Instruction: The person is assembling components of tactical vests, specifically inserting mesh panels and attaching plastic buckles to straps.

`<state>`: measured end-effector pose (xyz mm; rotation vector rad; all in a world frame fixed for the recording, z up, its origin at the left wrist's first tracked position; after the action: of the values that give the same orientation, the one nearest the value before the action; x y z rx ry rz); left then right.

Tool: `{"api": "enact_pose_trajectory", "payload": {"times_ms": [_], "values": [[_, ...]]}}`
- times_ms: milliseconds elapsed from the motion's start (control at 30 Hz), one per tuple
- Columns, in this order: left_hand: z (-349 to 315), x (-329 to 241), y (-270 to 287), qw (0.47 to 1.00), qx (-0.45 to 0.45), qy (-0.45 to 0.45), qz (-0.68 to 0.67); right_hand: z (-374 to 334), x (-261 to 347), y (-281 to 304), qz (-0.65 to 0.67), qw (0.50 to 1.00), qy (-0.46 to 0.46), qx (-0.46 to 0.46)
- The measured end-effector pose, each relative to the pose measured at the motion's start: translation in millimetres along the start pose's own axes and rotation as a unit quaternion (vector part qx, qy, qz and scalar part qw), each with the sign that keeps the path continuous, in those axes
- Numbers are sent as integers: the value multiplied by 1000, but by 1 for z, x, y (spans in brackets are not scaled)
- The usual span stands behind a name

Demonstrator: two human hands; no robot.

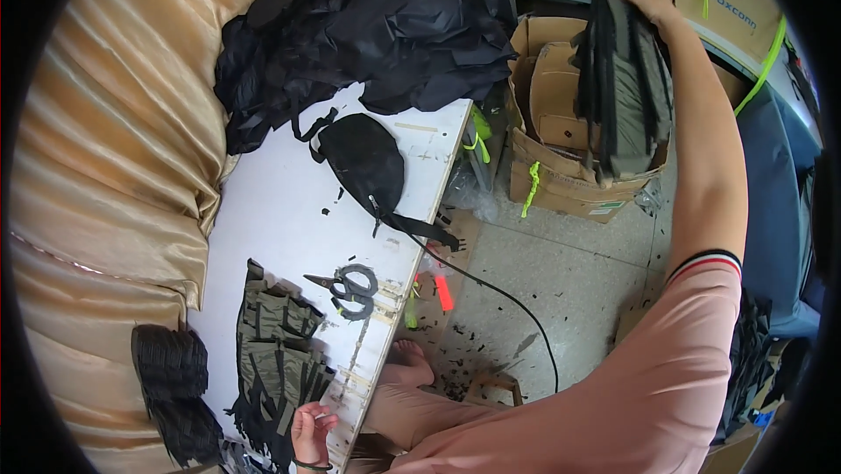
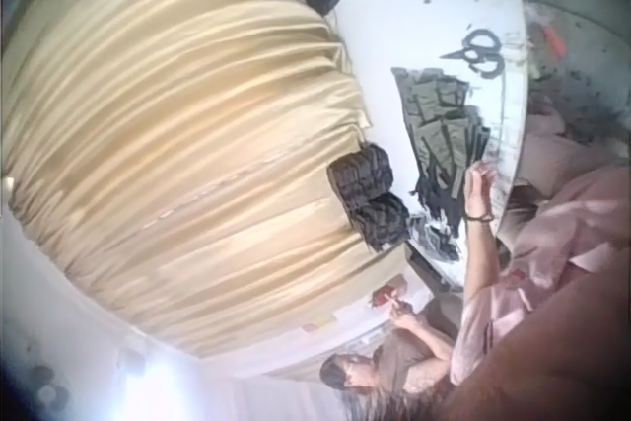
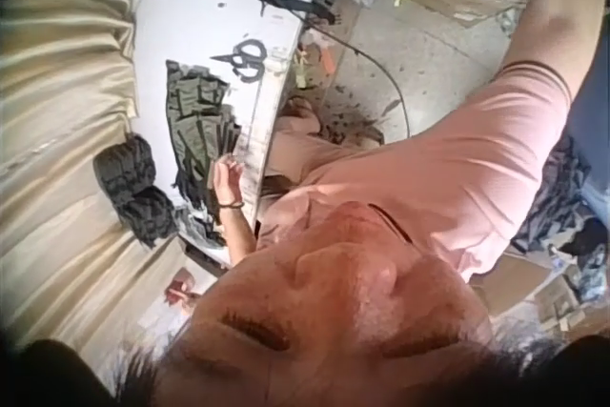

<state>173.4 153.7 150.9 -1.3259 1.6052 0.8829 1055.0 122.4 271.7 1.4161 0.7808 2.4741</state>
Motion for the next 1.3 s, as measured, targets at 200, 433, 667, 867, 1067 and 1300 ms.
{"api": "enact_pose_trajectory", "payload": {"times_ms": [200, 433, 667, 867, 1067, 1300], "values": [[-29, 35, 9, 989, -8, 134, 56, -94, -146, -132, -290, 920, -187, 184], [-45, 62, 10, 982, -20, 177, 58, -285, -191, -197, -339, 842, -200, 370], [-40, 73, 0, 983, 16, 176, 53, -306, -235, -203, -333, 868, -185, 317], [-62, 93, 11, 979, 26, 199, 44, -350, -200, -191, -321, 880, -165, 309], [-72, 107, 15, 977, 46, 210, 16, -416, -172, -189, -338, 880, -102, 317], [-78, 123, 17, 984, 64, 163, -25, -507, -112, -163, -314, 873, -103, 358]]}}
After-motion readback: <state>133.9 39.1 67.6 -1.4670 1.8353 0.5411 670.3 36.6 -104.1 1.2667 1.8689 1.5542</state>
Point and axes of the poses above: each hand's wrist, its own z-axis towards the middle knuckle, its own y-axis out of the back of the hand, x = y × z, the point moved 1 cm from there along z, towards the middle knuckle, and after that the axes turned 4 degrees about -z, right-handed, at the moved point
